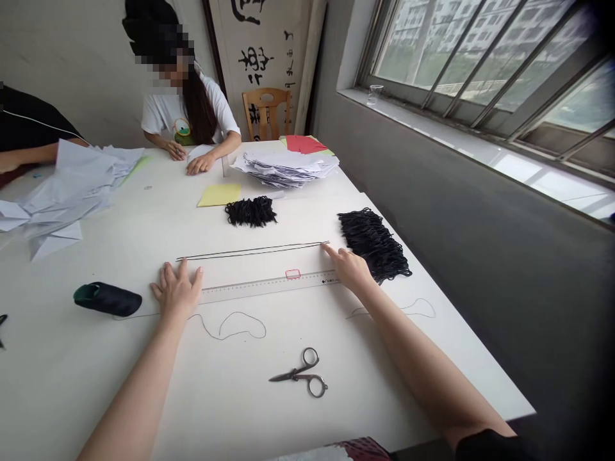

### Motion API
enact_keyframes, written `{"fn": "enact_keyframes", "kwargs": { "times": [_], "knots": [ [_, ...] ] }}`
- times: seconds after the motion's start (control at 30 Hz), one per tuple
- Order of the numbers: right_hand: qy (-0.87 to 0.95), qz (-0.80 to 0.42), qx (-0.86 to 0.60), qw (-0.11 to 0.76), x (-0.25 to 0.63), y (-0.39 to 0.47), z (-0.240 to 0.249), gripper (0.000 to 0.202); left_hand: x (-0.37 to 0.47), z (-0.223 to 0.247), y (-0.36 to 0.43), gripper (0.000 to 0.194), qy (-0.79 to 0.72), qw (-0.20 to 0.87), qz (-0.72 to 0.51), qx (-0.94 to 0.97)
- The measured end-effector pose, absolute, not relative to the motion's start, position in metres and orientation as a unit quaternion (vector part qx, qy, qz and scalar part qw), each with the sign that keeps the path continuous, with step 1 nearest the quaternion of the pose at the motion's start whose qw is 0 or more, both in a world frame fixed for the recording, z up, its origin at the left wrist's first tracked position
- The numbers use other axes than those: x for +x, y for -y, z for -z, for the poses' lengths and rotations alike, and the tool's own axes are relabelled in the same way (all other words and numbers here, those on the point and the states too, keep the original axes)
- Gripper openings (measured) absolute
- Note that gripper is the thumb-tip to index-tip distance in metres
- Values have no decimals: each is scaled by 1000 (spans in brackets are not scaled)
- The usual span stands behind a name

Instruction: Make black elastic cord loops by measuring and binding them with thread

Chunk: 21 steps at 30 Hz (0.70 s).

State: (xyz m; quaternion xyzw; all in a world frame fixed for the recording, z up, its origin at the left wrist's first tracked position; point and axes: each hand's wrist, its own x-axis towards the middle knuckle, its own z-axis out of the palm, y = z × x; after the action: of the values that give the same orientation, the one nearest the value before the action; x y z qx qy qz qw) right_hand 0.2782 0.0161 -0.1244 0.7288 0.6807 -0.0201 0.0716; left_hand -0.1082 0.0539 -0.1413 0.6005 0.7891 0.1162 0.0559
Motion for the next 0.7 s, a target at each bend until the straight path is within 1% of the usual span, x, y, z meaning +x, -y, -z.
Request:
{"fn": "enact_keyframes", "kwargs": {
  "times": [0.47, 0.7],
  "knots": [
    [-675, 28, 734, 64, 278, -18, 126, 68, -105, 140, -57, 73, -800, 52, -105, 588],
    [-672, 27, 739, 39, 282, -17, 129, 59, -106, 141, -56, 71, -800, 48, -104, 589]
  ]
}}
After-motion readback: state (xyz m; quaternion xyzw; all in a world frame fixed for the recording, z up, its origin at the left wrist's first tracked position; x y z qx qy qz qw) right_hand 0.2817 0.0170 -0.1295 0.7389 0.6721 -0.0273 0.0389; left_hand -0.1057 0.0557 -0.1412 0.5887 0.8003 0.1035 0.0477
